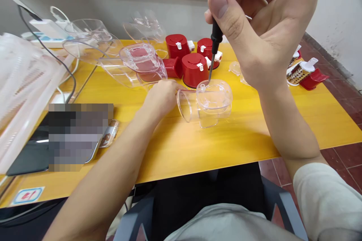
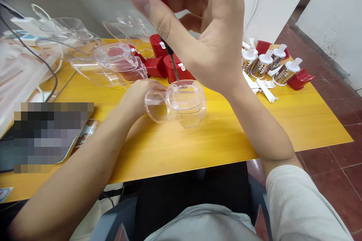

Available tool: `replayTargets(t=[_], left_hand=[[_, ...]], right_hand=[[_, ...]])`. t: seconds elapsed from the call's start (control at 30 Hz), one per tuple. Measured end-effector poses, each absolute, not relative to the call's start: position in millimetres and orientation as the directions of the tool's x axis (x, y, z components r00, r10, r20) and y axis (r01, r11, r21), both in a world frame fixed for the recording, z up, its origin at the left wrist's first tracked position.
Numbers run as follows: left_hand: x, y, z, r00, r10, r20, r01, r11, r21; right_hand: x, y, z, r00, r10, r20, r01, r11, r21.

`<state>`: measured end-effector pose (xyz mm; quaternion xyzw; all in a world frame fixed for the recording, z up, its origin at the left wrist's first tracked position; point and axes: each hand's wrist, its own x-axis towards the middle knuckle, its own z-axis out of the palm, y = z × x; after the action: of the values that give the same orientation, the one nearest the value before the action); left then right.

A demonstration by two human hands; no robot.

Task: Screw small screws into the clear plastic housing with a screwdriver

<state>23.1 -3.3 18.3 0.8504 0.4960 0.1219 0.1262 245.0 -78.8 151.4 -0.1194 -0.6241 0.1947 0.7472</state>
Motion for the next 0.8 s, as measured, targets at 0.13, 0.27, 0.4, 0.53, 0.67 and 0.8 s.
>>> replayTargets(t=[0.13, 0.27, 0.4, 0.53, 0.67, 0.8], left_hand=[[25.5, -4.9, 21.6, 0.477, 0.878, 0.023, 0.845, -0.466, 0.263], [27.9, -7.6, 26.6, 0.469, 0.883, 0.010, 0.853, -0.456, 0.253], [26.8, -6.9, 25.8, 0.484, 0.875, 0.008, 0.843, -0.469, 0.264], [22.9, -3.0, 19.6, 0.502, 0.863, 0.063, 0.813, -0.495, 0.307], [23.8, -2.7, 15.0, 0.470, 0.879, 0.080, 0.812, -0.466, 0.352], [27.9, -4.6, 11.7, 0.403, 0.914, 0.051, 0.853, -0.395, 0.340]], right_hand=[[253.7, -84.0, 155.6, 0.100, 0.502, 0.859, -0.015, 0.864, -0.503], [258.4, -89.4, 159.5, 0.047, 0.566, 0.823, 0.048, 0.822, -0.568], [253.8, -89.6, 158.7, 0.094, 0.524, 0.846, 0.014, 0.849, -0.528], [257.8, -93.4, 160.4, 0.055, 0.564, 0.824, 0.055, 0.823, -0.566], [266.2, -99.8, 166.3, -0.025, 0.644, 0.765, 0.140, 0.759, -0.635], [259.2, -95.0, 162.0, 0.031, 0.573, 0.819, 0.067, 0.816, -0.574]])
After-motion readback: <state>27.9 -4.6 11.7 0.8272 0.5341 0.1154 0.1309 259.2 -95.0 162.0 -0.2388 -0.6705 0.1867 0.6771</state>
